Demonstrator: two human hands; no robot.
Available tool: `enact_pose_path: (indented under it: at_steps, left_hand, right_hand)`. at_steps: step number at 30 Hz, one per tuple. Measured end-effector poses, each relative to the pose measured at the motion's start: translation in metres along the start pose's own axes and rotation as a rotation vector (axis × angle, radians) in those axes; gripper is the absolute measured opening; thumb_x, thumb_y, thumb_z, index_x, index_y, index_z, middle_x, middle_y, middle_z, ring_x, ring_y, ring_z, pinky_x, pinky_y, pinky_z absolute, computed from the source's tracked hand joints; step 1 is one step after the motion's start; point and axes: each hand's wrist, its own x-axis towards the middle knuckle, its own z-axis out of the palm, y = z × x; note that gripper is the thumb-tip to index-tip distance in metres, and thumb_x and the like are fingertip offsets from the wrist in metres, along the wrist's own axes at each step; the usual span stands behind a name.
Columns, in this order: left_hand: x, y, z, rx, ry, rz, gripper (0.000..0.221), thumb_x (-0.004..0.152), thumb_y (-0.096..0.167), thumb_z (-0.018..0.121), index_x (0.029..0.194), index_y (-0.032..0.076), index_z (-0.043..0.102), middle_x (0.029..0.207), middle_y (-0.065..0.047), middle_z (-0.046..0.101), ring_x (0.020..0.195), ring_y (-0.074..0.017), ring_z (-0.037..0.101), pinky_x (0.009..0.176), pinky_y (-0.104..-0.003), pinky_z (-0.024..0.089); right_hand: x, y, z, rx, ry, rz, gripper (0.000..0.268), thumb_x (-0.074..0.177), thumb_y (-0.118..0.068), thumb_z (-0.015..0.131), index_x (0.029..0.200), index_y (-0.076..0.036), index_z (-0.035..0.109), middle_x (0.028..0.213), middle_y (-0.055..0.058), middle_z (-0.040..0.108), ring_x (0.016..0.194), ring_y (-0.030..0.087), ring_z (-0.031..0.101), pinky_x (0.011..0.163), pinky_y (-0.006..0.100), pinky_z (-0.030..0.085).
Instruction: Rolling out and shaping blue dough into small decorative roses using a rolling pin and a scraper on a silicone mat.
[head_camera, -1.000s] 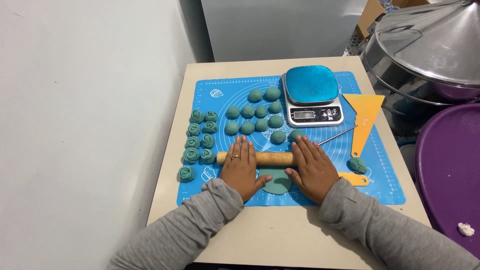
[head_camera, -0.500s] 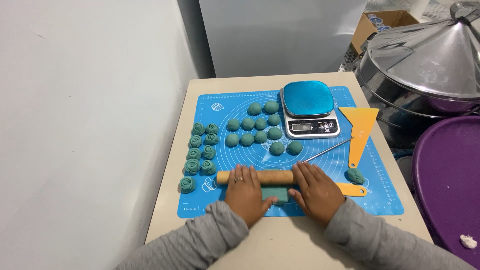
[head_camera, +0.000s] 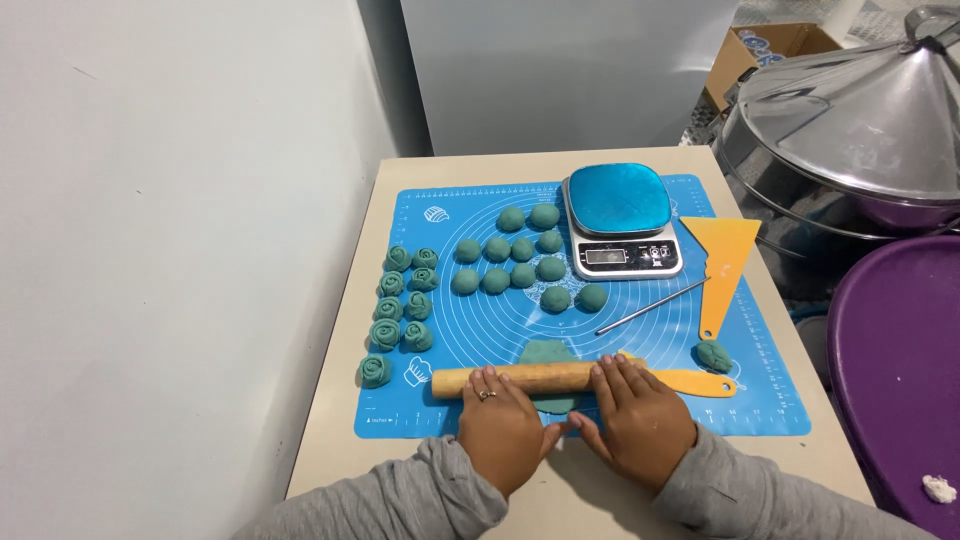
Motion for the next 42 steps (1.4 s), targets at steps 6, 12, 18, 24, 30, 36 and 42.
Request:
enact_pose_path:
  at_steps: [6,12,18,24,30,36,42]
  left_hand:
    - [0.010,-0.009,0.004,-0.009,0.140,-0.114,0.108,0.091,0.085,0.045,0.137,-0.012,0.050,0.136,-0.039,0.054,0.131,-0.0508,0.051,0.112,-0.058,0.036]
    - [0.002,-0.008,-0.022,-0.049,0.206,-0.174,0.095,0.080,0.081,0.065,0.133,0.003,0.054,0.141,-0.034,0.052,0.132,-0.0487,0.050,0.109,-0.058,0.039]
    - [-0.006,0.005,-0.011,-0.064,0.173,-0.237,0.097,0.092,0.078,0.049,0.140,-0.006,0.051,0.138,-0.041,0.050,0.131,-0.0530,0.048,0.113,-0.061,0.033]
    - [0.027,-0.020,0.018,-0.127,0.084,-0.176,0.114,0.089,0.088,0.038,0.155,-0.004,0.024,0.159,-0.029,0.027,0.150,-0.0485,0.018,0.121,-0.060,0.012]
    - [0.061,-0.062,-0.007,-0.311,-0.032,0.018,0.102,0.098,0.074,0.022,0.153,-0.012,0.024,0.159,-0.037,0.022,0.149,-0.0579,0.013,0.121,-0.064,0.008]
    - [0.035,-0.040,-0.017,-0.286,0.105,-0.075,0.103,0.092,0.080,0.035,0.132,-0.013,0.053,0.125,-0.034,0.058,0.125,-0.0553,0.053,0.109,-0.064,0.037]
    - [0.008,-0.021,-0.048,-0.159,0.341,-0.168,0.081,0.101,0.069,0.037,0.094,-0.004,0.070,0.090,-0.017,0.068,0.080,-0.0333,0.065,0.117,-0.061,0.028]
  right_hand:
    - [0.003,0.003,0.021,0.054,-0.075,0.094,0.075,0.097,-0.053,0.050,0.149,0.001,0.042,0.151,0.023,0.048,0.142,0.038,0.045,0.116,0.051,0.038]
    - [0.014,-0.003,-0.017,0.152,0.057,0.108,0.060,0.087,-0.042,0.070,0.126,0.003,0.060,0.124,0.023,0.065,0.121,0.043,0.060,0.106,0.056,0.050]
    - [0.006,-0.010,-0.015,0.077,0.030,0.177,0.066,0.087,-0.047,0.069,0.131,0.002,0.061,0.132,0.023,0.065,0.125,0.040,0.062,0.107,0.052,0.050]
    - [0.018,0.010,0.011,0.092,-0.019,0.111,0.079,0.096,-0.054,0.049,0.150,0.002,0.039,0.153,0.025,0.046,0.145,0.041,0.042,0.120,0.053,0.035]
    - [0.052,0.033,0.018,0.040,-0.288,0.181,0.080,0.101,-0.064,0.032,0.155,-0.005,0.034,0.161,0.017,0.037,0.153,0.031,0.029,0.127,0.045,0.018]
    - [0.032,0.030,0.000,0.045,-0.377,0.117,0.078,0.099,-0.070,0.027,0.148,-0.012,0.044,0.150,0.012,0.051,0.144,0.028,0.044,0.122,0.043,0.033]
    - [0.012,0.014,-0.027,0.217,0.043,0.004,0.054,0.095,-0.044,0.055,0.127,0.000,0.065,0.127,0.022,0.068,0.115,0.041,0.066,0.100,0.053,0.052]
